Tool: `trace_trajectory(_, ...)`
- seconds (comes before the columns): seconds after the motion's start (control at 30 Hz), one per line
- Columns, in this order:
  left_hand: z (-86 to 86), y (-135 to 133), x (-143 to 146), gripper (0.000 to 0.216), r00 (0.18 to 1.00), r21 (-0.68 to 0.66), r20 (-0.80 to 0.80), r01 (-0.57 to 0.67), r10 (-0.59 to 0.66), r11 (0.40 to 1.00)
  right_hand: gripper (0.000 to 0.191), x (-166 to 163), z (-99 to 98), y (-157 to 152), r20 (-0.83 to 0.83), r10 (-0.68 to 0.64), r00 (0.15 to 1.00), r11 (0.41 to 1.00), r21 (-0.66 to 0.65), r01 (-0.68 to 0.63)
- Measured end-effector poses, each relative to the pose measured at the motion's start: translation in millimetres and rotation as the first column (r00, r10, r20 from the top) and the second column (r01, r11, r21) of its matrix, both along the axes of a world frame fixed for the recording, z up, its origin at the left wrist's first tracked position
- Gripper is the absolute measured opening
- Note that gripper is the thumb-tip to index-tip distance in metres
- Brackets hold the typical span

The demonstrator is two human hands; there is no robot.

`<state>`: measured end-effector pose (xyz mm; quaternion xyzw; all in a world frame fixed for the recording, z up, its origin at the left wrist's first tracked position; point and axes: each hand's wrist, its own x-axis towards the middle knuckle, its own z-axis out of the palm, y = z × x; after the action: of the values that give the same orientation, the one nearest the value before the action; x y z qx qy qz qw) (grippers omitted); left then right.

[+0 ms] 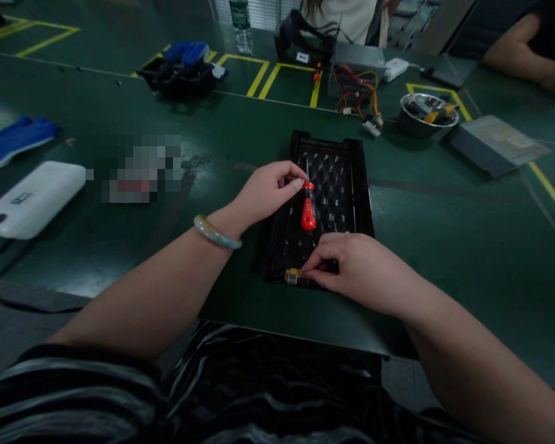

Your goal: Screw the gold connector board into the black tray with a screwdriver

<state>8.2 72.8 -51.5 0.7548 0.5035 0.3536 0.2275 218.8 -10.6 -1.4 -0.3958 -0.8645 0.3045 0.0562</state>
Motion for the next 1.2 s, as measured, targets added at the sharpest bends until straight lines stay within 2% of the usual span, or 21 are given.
trace_trajectory(0.07,-0.5,0,0,0.019,1.000,0.002,0.005,0.003,-0.003,1.000,0.013,5,1.5,5,0.002,-0.086,0.996,0.994,0.061,0.085)
trace_trajectory(0.13,-1.0,0,0,0.018,1.000,0.003,0.005,0.004,-0.004,1.000,0.016,12,1.1,11,0.023,-0.208,0.978,0.962,0.188,0.200)
trace_trajectory(0.23,-0.8,0,0,0.018,1.000,-0.003,-0.004,-0.001,0.001,1.000,0.018,19,-3.7,21,0.098,-0.282,0.954,0.917,0.321,0.238)
trace_trajectory(0.47,-0.9,-2,-1,0.017,0.999,0.048,-0.031,0.032,-0.031,0.998,0.017,16,-15.7,26,0.157,-0.184,0.970,0.955,0.263,0.139)
trace_trajectory(0.57,-1.1,-1,-3,0.019,0.998,0.080,-0.048,0.046,-0.043,0.996,0.011,15,-16.1,26,0.186,-0.185,0.965,0.957,0.258,0.134)
trace_trajectory(0.63,1.3,-3,-4,0.019,0.993,0.115,-0.071,0.098,-0.090,0.988,0.009,14,-15.1,25,0.170,-0.216,0.961,0.951,0.259,0.168)
trace_trajectory(0.77,11.6,-11,-3,0.020,0.950,0.179,-0.109,0.308,-0.292,0.934,0.009,12,-12.2,23,-0.040,-0.355,0.934,0.902,0.250,0.353)
trace_trajectory(0.9,17.4,-21,2,0.025,0.893,0.090,-0.022,0.450,-0.450,0.888,0.009,9,-13.7,22,-0.283,-0.434,0.855,0.854,0.174,0.491)
trace_trajectory(1.07,16.4,-25,6,0.023,0.895,-0.113,0.234,0.413,-0.380,0.904,0.012,7,-21.3,22,-0.517,-0.414,0.749,0.879,-0.015,0.476)
trace_trajectory(1.13,18.0,-24,5,0.020,0.892,-0.171,0.267,0.416,-0.364,0.893,0.015,6,-23.8,23,-0.569,-0.405,0.716,0.891,-0.069,0.449)
trace_trajectory(1.2,21.1,-24,3,0.017,0.891,-0.209,0.251,0.432,-0.379,0.877,0.021,6,-25.6,24,-0.566,-0.402,0.720,0.897,-0.085,0.435)
